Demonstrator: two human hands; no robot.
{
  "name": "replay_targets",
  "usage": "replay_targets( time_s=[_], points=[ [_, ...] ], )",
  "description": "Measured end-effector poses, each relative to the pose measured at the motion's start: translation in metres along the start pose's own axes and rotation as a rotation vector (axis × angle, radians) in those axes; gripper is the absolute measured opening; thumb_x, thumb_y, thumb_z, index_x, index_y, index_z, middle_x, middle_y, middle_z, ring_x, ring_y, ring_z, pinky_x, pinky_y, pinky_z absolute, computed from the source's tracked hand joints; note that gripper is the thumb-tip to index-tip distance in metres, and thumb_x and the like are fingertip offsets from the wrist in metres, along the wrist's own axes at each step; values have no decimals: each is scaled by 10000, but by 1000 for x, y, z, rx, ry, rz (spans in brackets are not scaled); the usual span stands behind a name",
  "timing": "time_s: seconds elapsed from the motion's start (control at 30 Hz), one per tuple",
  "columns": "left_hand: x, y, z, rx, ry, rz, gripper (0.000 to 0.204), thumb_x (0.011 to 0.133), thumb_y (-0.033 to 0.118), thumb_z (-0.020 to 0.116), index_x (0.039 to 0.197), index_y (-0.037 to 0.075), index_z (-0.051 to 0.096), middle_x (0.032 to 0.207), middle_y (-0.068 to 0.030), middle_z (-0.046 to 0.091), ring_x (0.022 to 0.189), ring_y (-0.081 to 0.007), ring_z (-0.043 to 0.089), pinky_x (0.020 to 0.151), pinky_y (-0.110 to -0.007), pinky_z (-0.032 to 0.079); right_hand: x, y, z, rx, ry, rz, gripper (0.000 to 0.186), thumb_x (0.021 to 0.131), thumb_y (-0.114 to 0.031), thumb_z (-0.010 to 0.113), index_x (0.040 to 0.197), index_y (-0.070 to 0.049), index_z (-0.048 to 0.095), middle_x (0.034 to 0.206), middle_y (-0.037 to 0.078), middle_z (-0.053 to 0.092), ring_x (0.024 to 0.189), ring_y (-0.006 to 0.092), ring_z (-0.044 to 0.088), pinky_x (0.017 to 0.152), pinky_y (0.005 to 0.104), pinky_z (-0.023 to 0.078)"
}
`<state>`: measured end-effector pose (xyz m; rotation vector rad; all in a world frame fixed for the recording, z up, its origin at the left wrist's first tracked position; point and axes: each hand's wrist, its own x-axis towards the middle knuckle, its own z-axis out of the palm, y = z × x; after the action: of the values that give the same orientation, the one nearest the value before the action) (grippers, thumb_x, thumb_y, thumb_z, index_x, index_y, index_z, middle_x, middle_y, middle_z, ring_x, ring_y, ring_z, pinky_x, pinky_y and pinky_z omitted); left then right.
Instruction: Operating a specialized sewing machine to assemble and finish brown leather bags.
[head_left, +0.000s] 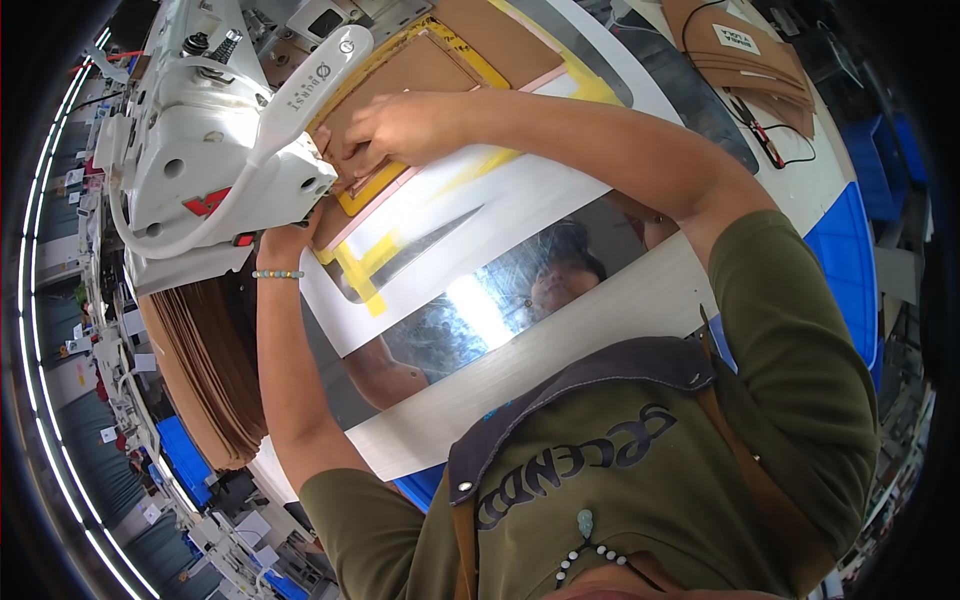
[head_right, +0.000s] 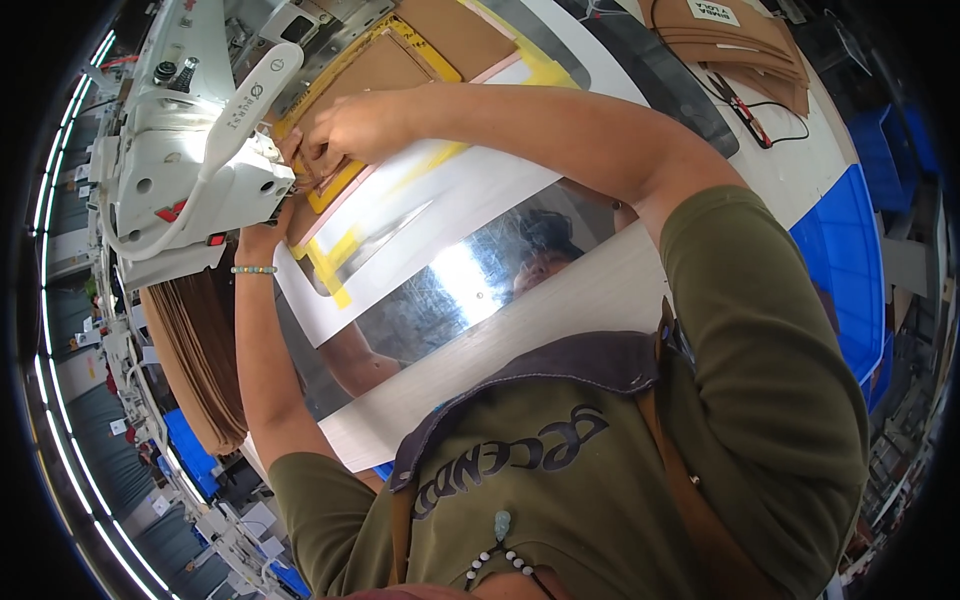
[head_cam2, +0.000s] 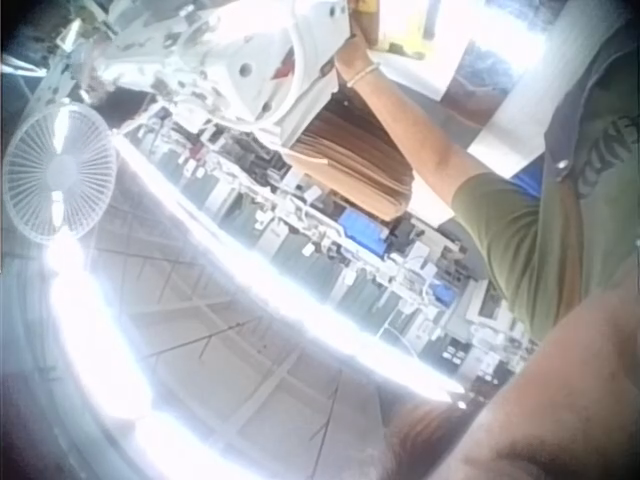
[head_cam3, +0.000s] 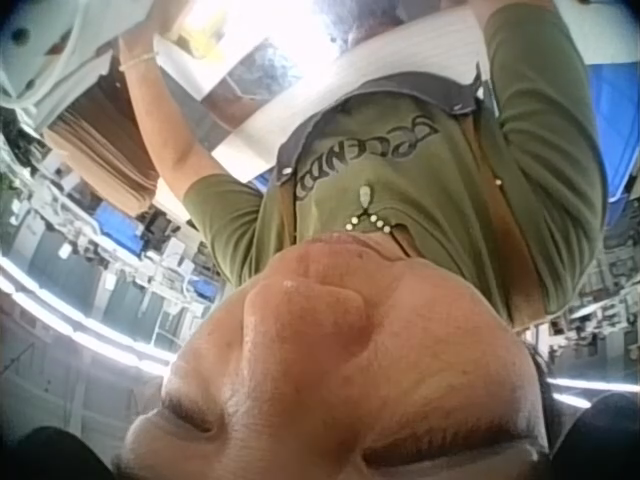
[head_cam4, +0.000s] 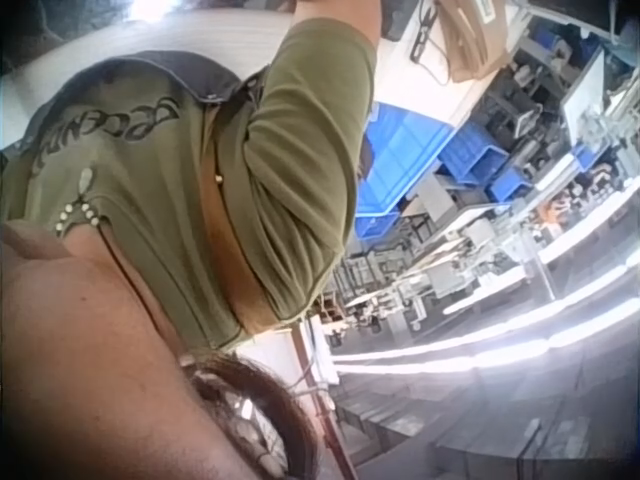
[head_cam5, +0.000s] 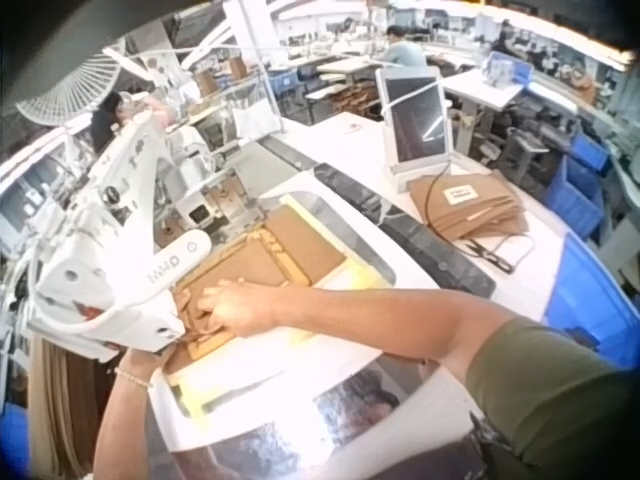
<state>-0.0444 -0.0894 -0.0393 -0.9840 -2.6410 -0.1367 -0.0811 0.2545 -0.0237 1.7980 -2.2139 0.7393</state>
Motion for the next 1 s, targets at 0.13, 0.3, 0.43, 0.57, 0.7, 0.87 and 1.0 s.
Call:
replay_targets(
  time_s=[0.13,0.3,0.43,0.57,0.7,0.87,1.0],
  points=[
    [0,-1,-1,-67,-27,-65,368,847,160,785,1201,75,732,1189,-135,738,1105,-359,693,965,-460,556,-1,-4,-2,-24,-13,22,340,911,-54,618,1166,-174,809,1278,16,679,1249,235,580,1059,430,473],
    [5,4,-5,-47,86,65,263,882,59,719,1143,32,738,1112,-154,751,1026,-357,712,903,-449,564,13,6,-4,-31,20,53,351,899,-67,598,1181,-145,793,1294,41,694,1269,269,574,1061,435,492],
    [2,2,3,-144,108,-30,239,888,46,719,1124,12,736,1093,-178,751,1001,-382,714,883,-451,570,22,13,-4,-149,-39,146,383,888,-82,594,1224,-139,769,1281,66,701,1273,290,567,1075,441,489],
    [-11,-8,12,-229,206,-93,229,900,37,697,1124,-1,728,1111,-198,746,1018,-391,709,899,-454,563,24,7,-9,-40,-149,214,382,867,-36,591,1211,-89,748,1326,55,672,1297,295,541,1089,439,470],
    [-24,-5,6,-34,-4,-352,261,919,57,671,1165,-19,714,1152,-215,738,1069,-374,697,956,-429,533,21,-4,-19,40,-214,249,392,868,-25,581,1213,-114,743,1253,43,688,1252,300,545,1064,436,481],
    [-26,32,-15,-469,80,-605,317,973,111,606,1223,-70,676,1182,-248,735,1123,-334,706,983,-396,512,9,-13,-22,100,-196,201,420,881,-39,583,1255,-145,740,1257,40,712,1235,305,547,1034,439,491],
    [-28,64,-40,-423,37,-573,305,1008,115,590,1229,-84,655,1219,-238,722,1147,-308,698,1012,-375,492,3,-18,-16,81,-144,116,391,861,-8,604,1208,-116,746,1319,50,683,1243,304,549,1031,433,512]
  ],
)
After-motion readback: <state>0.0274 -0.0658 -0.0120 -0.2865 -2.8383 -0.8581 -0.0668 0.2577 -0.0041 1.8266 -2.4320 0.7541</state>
